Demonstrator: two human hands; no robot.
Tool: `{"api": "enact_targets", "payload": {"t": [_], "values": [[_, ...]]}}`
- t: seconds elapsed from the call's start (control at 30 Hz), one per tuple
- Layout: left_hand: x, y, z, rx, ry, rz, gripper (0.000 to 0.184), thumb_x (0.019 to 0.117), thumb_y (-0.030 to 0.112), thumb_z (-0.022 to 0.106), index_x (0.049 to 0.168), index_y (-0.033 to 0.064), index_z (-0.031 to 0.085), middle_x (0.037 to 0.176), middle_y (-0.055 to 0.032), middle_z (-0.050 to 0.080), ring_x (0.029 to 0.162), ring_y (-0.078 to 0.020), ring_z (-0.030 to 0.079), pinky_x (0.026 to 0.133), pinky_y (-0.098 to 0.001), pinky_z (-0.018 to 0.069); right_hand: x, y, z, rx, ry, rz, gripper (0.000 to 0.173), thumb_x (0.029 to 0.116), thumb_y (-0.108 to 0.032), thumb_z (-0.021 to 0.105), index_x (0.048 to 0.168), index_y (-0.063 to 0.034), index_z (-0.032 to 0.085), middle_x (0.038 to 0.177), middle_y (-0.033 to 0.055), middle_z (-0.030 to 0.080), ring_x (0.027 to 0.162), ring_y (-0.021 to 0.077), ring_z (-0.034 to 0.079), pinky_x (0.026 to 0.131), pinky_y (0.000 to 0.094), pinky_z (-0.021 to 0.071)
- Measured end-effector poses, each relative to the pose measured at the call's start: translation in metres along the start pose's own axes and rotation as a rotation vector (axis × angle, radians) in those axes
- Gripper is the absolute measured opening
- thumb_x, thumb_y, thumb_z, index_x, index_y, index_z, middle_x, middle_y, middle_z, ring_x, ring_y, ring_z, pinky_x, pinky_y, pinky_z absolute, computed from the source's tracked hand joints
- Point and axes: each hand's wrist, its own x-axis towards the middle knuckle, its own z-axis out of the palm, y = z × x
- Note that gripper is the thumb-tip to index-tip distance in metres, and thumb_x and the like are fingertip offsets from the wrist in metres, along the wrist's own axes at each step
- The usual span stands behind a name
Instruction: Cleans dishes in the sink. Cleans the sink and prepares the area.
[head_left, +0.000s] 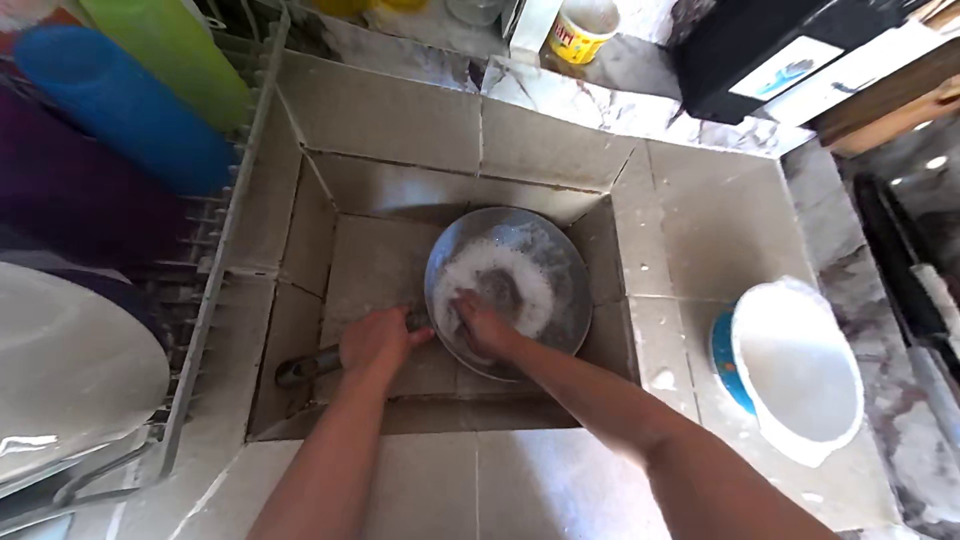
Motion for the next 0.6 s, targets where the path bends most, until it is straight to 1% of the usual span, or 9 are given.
{"api": "enact_targets", "payload": {"t": [0.07, 0.1, 0.17, 0.23, 0.33, 0.4, 0.47, 0.53, 0.6], "values": [[-0.001, 0.002, 0.000, -0.012, 0.009, -0.004, 0.056, 0.1002, 0.053, 0.059, 0.139, 0.0130, 0.061, 0.132, -0.0224, 0.064, 0.125, -0.0419, 0.059, 0.102, -0.0625, 0.0444, 0.019, 0.025, -0.006, -0.151, 0.082, -0.038, 0.046, 0.1054, -0.017, 0.054, 0.149, -0.0044, 0.051, 0.156, 0.0182, 0.048, 0.146, 0.0403, 0.041, 0.120, 0.0596, 0.0286], [-0.002, 0.002, 0.000, -0.019, 0.014, -0.011, 0.057, 0.1001, 0.054, 0.059, 0.140, 0.0133, 0.061, 0.133, -0.0222, 0.064, 0.126, -0.0418, 0.059, 0.102, -0.0624, 0.0441, 0.027, 0.037, -0.013, -0.212, 0.123, -0.034, 0.047, 0.1052, -0.020, 0.055, 0.150, -0.0073, 0.052, 0.152, 0.0176, 0.053, 0.144, 0.0422, 0.044, 0.119, 0.0627, 0.0271], [-0.005, 0.003, -0.001, -0.027, 0.019, -0.029, 0.058, 0.0999, 0.054, 0.059, 0.141, 0.0131, 0.060, 0.133, -0.0220, 0.064, 0.126, -0.0413, 0.059, 0.103, -0.0622, 0.0435, 0.031, 0.058, -0.029, -0.289, 0.183, 0.026, 0.048, 0.1052, -0.026, 0.056, 0.150, -0.0092, 0.052, 0.147, 0.0179, 0.058, 0.142, 0.0461, 0.045, 0.119, 0.0666, 0.0231], [-0.008, 0.003, 0.000, -0.039, 0.030, -0.037, 0.058, 0.0996, 0.054, 0.060, 0.140, 0.0121, 0.061, 0.132, -0.0224, 0.064, 0.127, -0.0414, 0.059, 0.103, -0.0615, 0.0436, 0.020, 0.069, -0.050, -0.339, 0.138, 0.179, 0.050, 0.1078, -0.029, 0.052, 0.154, -0.0103, 0.048, 0.150, 0.0177, 0.055, 0.145, 0.0468, 0.039, 0.120, 0.0665, 0.0194], [-0.010, 0.005, -0.003, -0.041, 0.028, -0.038, 0.058, 0.0996, 0.054, 0.060, 0.140, 0.0117, 0.061, 0.134, -0.0217, 0.063, 0.128, -0.0405, 0.058, 0.104, -0.0614, 0.0427, -0.010, 0.071, -0.058, -0.385, 0.071, 0.383, 0.045, 0.1052, -0.024, 0.052, 0.147, -0.0076, 0.053, 0.143, 0.0208, 0.059, 0.142, 0.0455, 0.042, 0.117, 0.0637, 0.0261], [-0.012, 0.006, -0.004, -0.046, 0.031, -0.042, 0.058, 0.0997, 0.053, 0.060, 0.140, 0.0114, 0.060, 0.134, -0.0215, 0.063, 0.128, -0.0399, 0.058, 0.104, -0.0615, 0.0429, -0.032, 0.052, -0.059, -0.343, -0.056, 0.514, 0.047, 0.1040, -0.021, 0.051, 0.148, -0.0055, 0.051, 0.142, 0.0246, 0.058, 0.140, 0.0462, 0.044, 0.117, 0.0635, 0.0265], [-0.012, 0.005, -0.003, -0.054, 0.031, -0.037, 0.058, 0.0999, 0.052, 0.060, 0.141, 0.0111, 0.060, 0.134, -0.0221, 0.063, 0.129, -0.0407, 0.057, 0.104, -0.0614, 0.0429, -0.048, 0.025, -0.055, -0.297, -0.210, 0.584, 0.053, 0.1030, -0.023, 0.053, 0.151, -0.0024, 0.045, 0.140, 0.0305, 0.057, 0.135, 0.0499, 0.048, 0.115, 0.0668, 0.0283], [-0.012, 0.005, -0.004, -0.053, 0.032, -0.023, 0.058, 0.1003, 0.052, 0.060, 0.142, 0.0105, 0.059, 0.135, -0.0228, 0.062, 0.128, -0.0413, 0.058, 0.104, -0.0621, 0.0435, -0.052, -0.003, -0.047, -0.261, -0.326, 0.578, 0.053, 0.1023, -0.027, 0.057, 0.146, 0.0021, 0.049, 0.140, 0.0314, 0.056, 0.133, 0.0501, 0.051, 0.111, 0.0700, 0.0314], [-0.013, 0.005, -0.004, -0.057, 0.029, -0.017, 0.057, 0.1009, 0.050, 0.060, 0.142, 0.0101, 0.058, 0.135, -0.0229, 0.062, 0.129, -0.0412, 0.058, 0.104, -0.0619, 0.0433, -0.048, -0.034, -0.040, -0.198, -0.378, 0.527, 0.049, 0.1048, -0.029, 0.054, 0.141, 0.0037, 0.054, 0.142, 0.0298, 0.055, 0.133, 0.0475, 0.052, 0.106, 0.0680, 0.0381]]}}
